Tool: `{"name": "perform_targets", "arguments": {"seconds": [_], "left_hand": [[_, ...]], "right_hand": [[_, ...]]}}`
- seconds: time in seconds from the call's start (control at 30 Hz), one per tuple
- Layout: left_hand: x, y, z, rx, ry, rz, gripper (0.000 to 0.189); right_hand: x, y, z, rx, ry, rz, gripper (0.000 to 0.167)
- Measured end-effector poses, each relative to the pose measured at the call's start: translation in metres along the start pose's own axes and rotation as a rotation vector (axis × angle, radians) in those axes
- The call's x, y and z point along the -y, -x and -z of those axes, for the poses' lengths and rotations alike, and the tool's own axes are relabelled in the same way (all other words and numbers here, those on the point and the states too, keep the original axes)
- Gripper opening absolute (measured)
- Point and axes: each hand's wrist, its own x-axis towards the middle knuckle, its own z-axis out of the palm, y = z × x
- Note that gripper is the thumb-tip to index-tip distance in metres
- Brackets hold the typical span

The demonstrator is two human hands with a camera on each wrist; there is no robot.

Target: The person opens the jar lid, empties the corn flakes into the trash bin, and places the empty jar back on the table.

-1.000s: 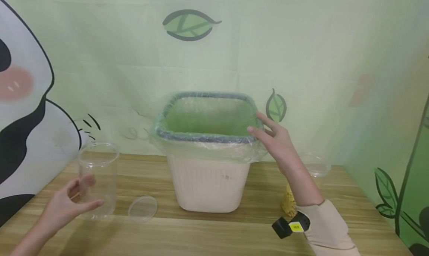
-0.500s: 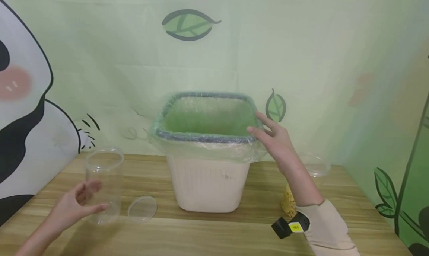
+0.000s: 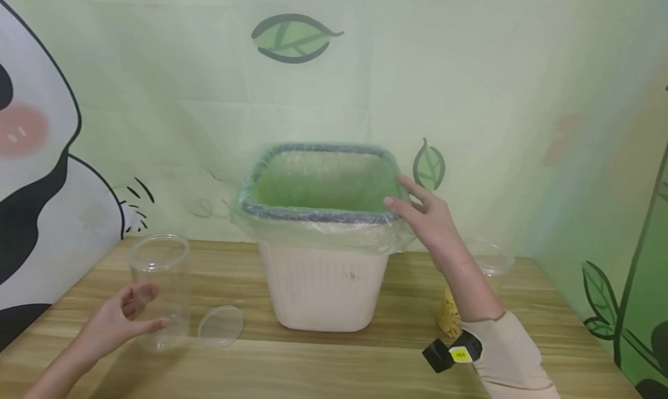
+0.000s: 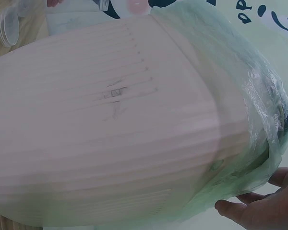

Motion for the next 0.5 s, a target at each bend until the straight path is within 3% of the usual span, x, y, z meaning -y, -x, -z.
{"name": "perform_targets", "arguments": {"seconds": [0.5], "left_hand": [[0.0046,-0.0014,-0.0044,0.025,0.034,0.017,0.079]], "right_hand": [[0.0003,0.0004,-0.0006,0.002,-0.009,-0.002,0.063]]}}
